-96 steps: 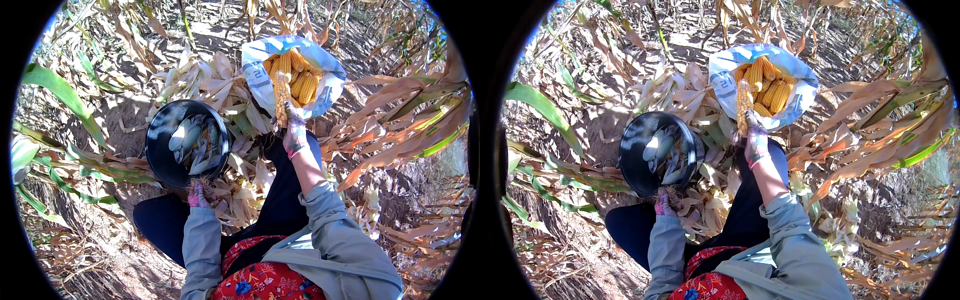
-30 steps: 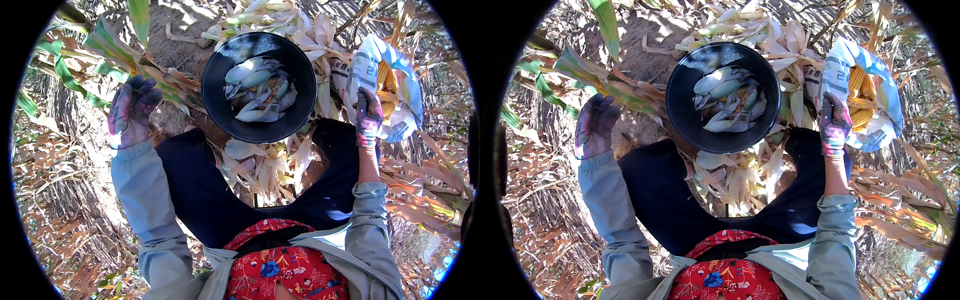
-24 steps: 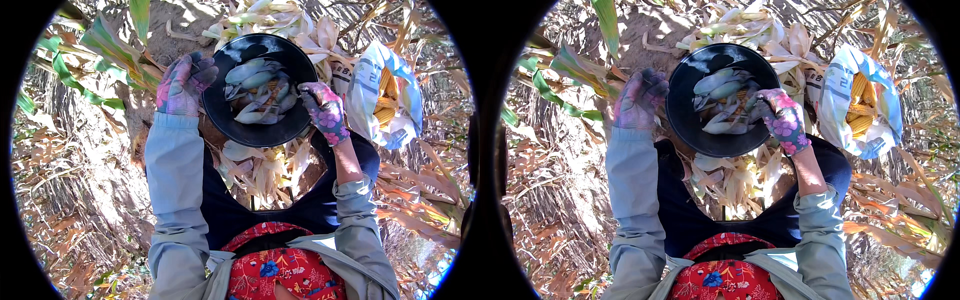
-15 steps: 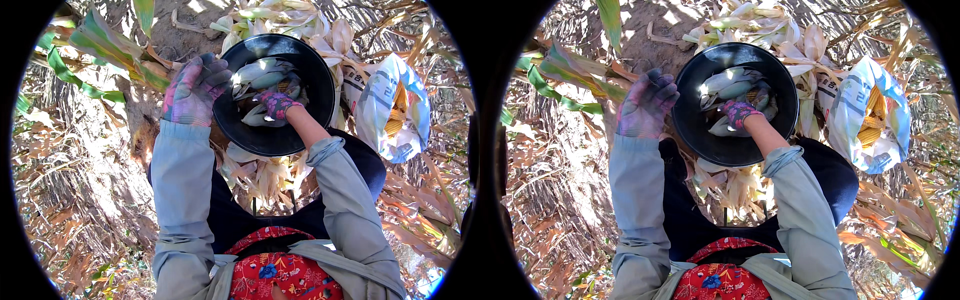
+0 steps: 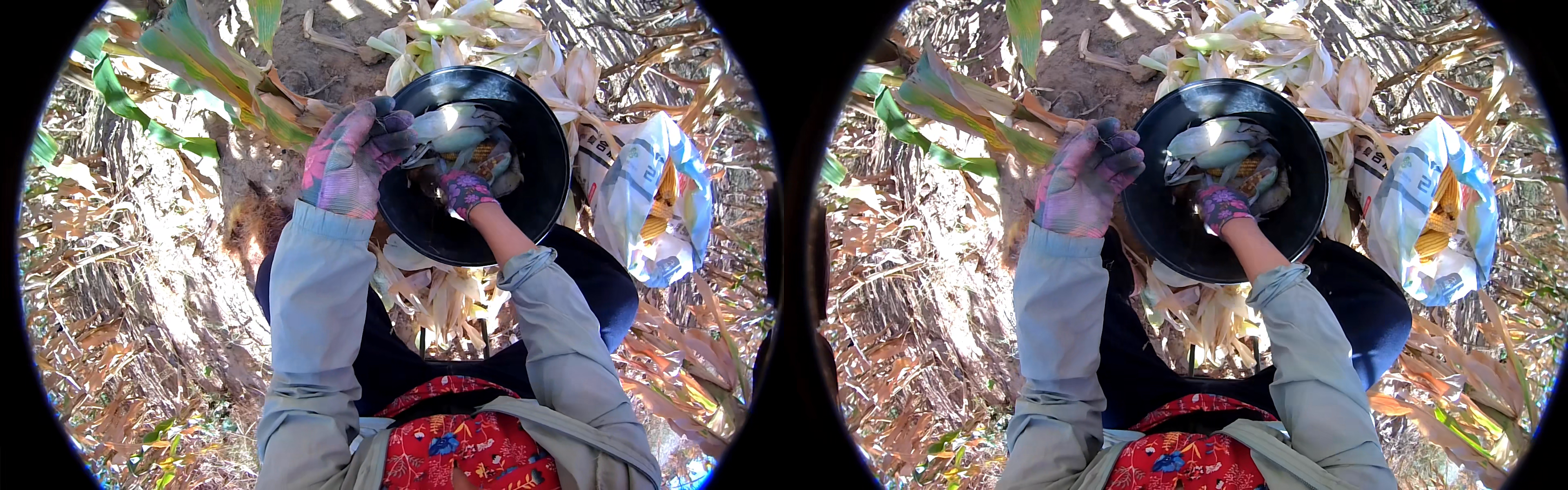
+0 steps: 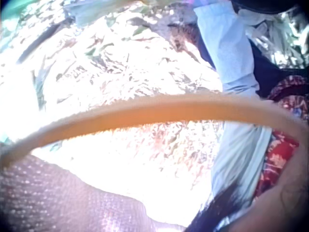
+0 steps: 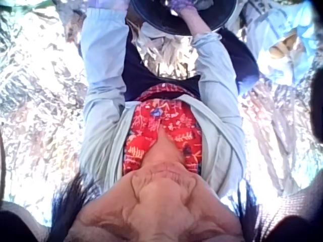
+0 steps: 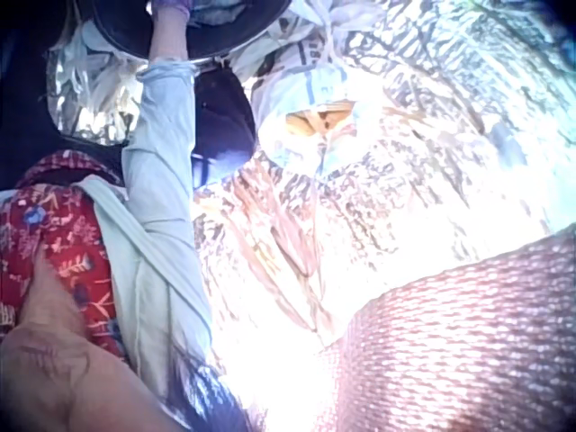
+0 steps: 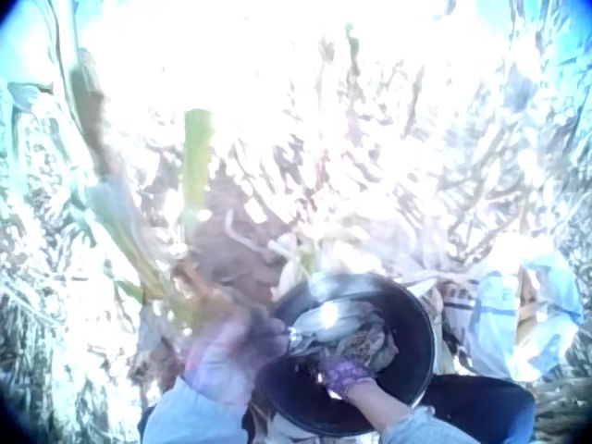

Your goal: The person sits on the ground in a cornfield and shucks corn cobs by hand. They remove the husks and silk, then place the cleaned cobs into a white sack. The husks are discarded into a black bucket.

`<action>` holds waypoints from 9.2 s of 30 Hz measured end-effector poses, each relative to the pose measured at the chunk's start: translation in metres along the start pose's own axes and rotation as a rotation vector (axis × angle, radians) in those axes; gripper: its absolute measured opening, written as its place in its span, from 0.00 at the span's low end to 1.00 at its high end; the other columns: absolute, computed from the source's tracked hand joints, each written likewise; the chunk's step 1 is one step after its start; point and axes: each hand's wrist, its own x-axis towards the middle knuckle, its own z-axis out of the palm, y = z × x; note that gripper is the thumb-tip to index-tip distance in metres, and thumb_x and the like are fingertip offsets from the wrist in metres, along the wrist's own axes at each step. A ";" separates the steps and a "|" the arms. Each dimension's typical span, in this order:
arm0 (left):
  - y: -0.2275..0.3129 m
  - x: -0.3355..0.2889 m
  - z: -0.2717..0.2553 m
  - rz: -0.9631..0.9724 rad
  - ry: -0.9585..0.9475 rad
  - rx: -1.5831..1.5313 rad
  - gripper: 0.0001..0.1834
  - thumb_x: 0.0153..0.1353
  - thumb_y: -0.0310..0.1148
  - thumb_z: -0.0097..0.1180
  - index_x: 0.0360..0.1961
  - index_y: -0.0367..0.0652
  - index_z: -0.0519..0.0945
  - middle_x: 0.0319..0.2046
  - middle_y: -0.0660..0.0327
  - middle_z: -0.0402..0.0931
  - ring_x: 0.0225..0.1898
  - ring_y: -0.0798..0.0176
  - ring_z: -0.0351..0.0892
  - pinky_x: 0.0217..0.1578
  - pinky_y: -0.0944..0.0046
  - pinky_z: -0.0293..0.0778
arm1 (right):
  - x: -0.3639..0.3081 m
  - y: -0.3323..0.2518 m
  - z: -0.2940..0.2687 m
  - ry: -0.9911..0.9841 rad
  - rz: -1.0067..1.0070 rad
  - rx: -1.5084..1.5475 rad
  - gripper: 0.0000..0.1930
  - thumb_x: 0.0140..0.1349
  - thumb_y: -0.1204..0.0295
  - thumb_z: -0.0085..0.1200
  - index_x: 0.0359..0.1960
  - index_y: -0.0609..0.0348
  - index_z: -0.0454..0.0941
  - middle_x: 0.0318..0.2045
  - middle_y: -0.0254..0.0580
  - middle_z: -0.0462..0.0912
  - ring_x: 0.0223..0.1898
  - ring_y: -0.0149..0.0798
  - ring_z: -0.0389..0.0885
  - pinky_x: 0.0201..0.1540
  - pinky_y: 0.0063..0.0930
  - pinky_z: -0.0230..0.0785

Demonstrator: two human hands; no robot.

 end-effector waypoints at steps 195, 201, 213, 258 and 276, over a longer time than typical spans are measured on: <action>-0.198 -0.123 0.003 -0.224 -0.567 1.199 0.39 0.42 0.42 0.63 0.56 0.41 0.61 0.44 0.53 0.73 0.46 0.58 0.73 0.49 0.65 0.66 | -0.219 0.029 0.060 0.698 0.048 1.916 0.07 0.55 0.72 0.54 0.31 0.63 0.78 0.27 0.33 0.78 0.29 0.25 0.74 0.34 0.19 0.67; -0.210 -0.120 -0.006 -0.173 -0.497 1.231 0.40 0.41 0.41 0.64 0.56 0.40 0.60 0.43 0.52 0.73 0.45 0.58 0.74 0.48 0.65 0.67 | -0.202 0.035 0.085 0.727 0.059 2.051 0.10 0.58 0.69 0.52 0.38 0.61 0.76 0.31 0.32 0.78 0.32 0.25 0.75 0.36 0.19 0.68; -0.233 -0.108 -0.036 -0.312 -0.322 1.203 0.40 0.37 0.43 0.67 0.51 0.37 0.64 0.40 0.53 0.74 0.39 0.60 0.75 0.38 0.66 0.71 | -0.218 0.009 0.059 0.809 -0.067 1.630 0.08 0.55 0.75 0.53 0.37 0.64 0.77 0.31 0.35 0.80 0.34 0.25 0.75 0.39 0.18 0.68; -0.188 -0.127 -0.001 -0.231 -0.241 0.378 0.25 0.45 0.22 0.58 0.48 0.35 0.70 0.39 0.58 0.74 0.41 0.65 0.74 0.45 0.67 0.70 | -0.202 0.046 0.068 1.021 0.402 1.854 0.03 0.54 0.76 0.53 0.30 0.59 0.77 0.24 0.30 0.77 0.24 0.24 0.72 0.27 0.18 0.65; -0.168 -0.120 -0.013 -0.018 0.147 0.547 0.17 0.47 0.31 0.64 0.38 0.38 0.74 0.33 0.60 0.76 0.30 0.68 0.76 0.30 0.69 0.74 | -0.217 0.071 0.058 1.319 0.356 1.565 0.04 0.54 0.75 0.53 0.32 0.58 0.75 0.20 0.33 0.77 0.16 0.23 0.69 0.18 0.17 0.61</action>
